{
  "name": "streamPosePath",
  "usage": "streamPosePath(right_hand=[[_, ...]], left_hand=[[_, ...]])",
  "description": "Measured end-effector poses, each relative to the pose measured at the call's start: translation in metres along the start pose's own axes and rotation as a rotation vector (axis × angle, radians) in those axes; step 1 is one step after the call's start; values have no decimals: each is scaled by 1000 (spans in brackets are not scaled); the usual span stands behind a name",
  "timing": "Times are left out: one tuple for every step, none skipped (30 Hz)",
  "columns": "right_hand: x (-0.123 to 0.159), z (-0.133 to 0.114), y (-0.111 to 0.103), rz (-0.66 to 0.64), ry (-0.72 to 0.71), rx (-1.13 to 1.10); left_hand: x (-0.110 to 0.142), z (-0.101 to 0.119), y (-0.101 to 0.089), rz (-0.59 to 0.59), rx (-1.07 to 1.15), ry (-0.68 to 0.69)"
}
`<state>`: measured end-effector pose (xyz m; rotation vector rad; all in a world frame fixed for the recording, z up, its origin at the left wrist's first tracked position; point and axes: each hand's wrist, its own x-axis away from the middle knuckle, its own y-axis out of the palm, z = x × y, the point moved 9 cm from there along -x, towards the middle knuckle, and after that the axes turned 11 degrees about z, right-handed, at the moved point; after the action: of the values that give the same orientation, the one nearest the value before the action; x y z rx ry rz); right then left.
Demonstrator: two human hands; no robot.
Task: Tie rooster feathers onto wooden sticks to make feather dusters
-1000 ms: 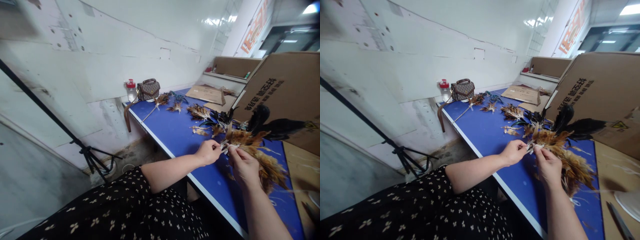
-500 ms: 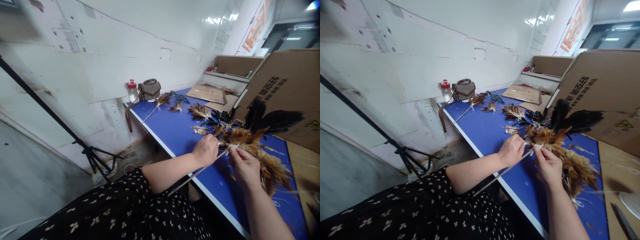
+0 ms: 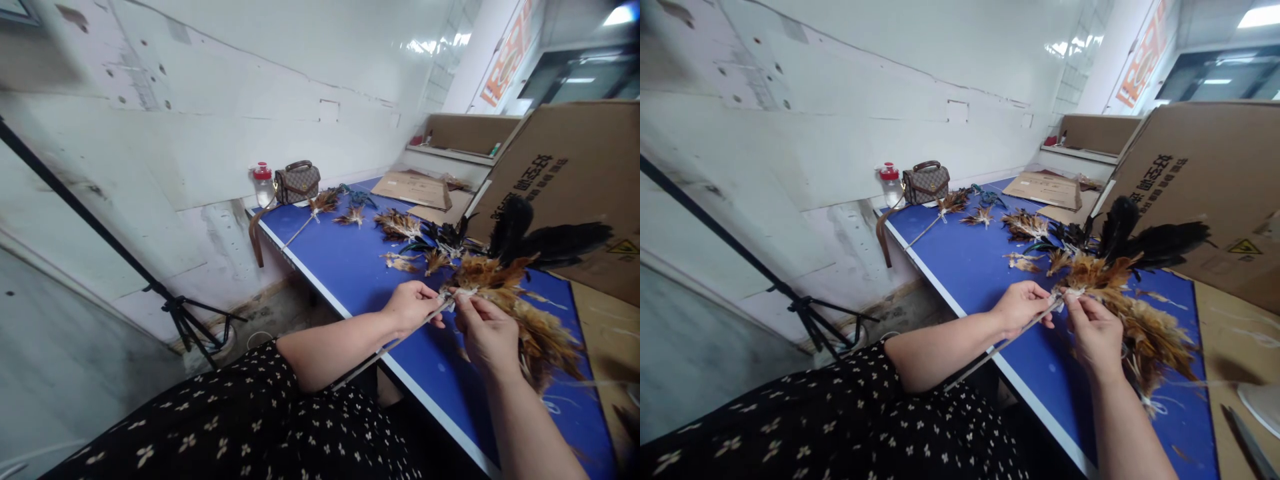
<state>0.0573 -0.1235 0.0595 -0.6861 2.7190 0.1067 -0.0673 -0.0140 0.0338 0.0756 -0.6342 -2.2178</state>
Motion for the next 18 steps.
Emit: streamPosePath(right_hand=[[0,0,0,5,2,2],[0,0,-1,14,5,4],[0,0,-1,24,9,7],[0,1,-2,32,15,11],[0,1,-2,35,22,15],[1,1,-2,34,28,17],[1,0,-1,28,33,19],[1,-1,-1,24,34,20],[2,-2,-1,21,32,26],[2,-3,0,18,26,38],[2,-4,0,15,19,53],[2,-5,0,14,14,70],[2,-6,0,14,9,85],[3,-7,1,11,5,95],[3,-7,2,4,-1,101],[4,-8,3,-1,-7,103],[4,-9,4,-6,-11,102],[5,-10,5,-14,-12,98]], left_hand=[[0,-1,1,-1,43,-23],[0,-1,1,-2,80,-39],[0,-1,2,-5,108,-47],[0,-1,2,-8,127,-50],[0,-1,3,-14,138,-47],[0,-1,4,-23,141,-44],[0,-1,5,-31,136,-40],[0,-1,6,-36,123,-34],[0,-2,6,-39,104,-24],[0,-1,6,-40,79,-8],[0,-1,6,-41,51,10],[0,0,6,-39,23,28],[0,0,6,-36,-1,44],[0,1,5,-33,-21,52],[0,1,5,-29,-38,54],[0,1,4,-19,-51,53],[-1,1,3,-7,-62,49],[-2,0,1,7,-71,44]])
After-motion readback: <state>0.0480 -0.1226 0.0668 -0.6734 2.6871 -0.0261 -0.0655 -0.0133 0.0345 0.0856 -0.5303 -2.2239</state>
